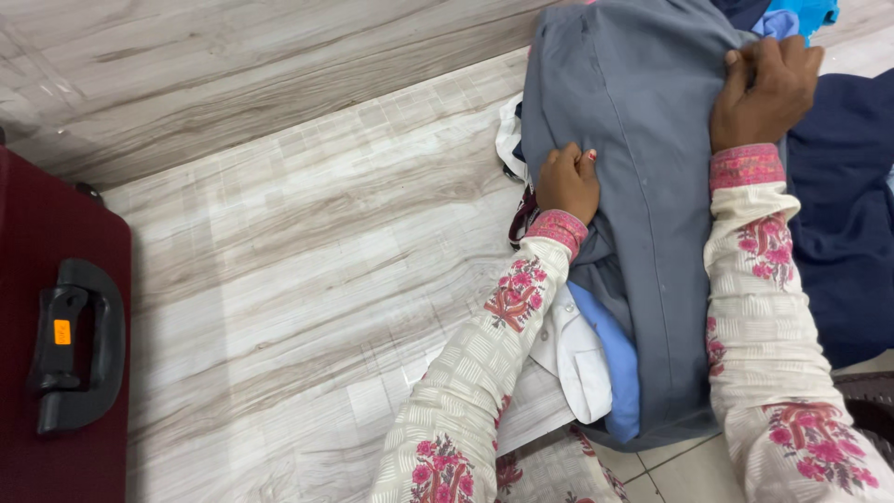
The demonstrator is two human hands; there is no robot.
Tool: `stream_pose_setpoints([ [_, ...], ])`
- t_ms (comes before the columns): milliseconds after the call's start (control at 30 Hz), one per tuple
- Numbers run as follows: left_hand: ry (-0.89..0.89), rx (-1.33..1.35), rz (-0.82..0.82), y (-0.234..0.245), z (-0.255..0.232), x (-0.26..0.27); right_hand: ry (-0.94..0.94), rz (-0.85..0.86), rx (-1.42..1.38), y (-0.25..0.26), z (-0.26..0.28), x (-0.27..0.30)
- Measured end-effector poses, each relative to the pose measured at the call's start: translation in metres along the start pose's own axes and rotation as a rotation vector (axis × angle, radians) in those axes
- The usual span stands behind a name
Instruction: The person folds various garments including pants and shirts by hand on a surface and places them into a suitcase.
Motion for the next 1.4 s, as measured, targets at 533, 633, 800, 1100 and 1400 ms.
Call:
stream_pose_setpoints([
  [533, -0.119, 0.962, 0.392, 0.203, -0.189, 0.068, -0.507, 0.155, -0.989, 0.129, 0.112, -0.018],
  [633, -0.065, 1.118, 0.369, 0.231, -0.190, 0.072, -0.294, 0.326, -0.944, 0.135, 0.143, 0.002],
  [800, -0.109, 1.127, -0.104, 0.324, -0.169, 0.059, -0.039, 0.380, -0.869, 0.168, 0.210, 0.025],
  [1100, -0.596, 1.094, -0.242, 0.485, -0.202, 0.068, -0.031, 1.041, -1.287, 0.185, 0.321, 0.069],
  [1400, 0.053, 0.599, 0.404, 0.322, -0.017, 0.066, -0.240, 0.824, -1.367, 0.148, 0.365, 0.075],
])
Point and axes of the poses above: each hand's wrist, its own x-axis away from the middle knuckle, its own y-axis out of the back of the hand, z = x × y, the point moved 5 cm from there along -x, towards the middle knuckle, and after that the axes turned 8 degrees about x, right-handed, at the moved point
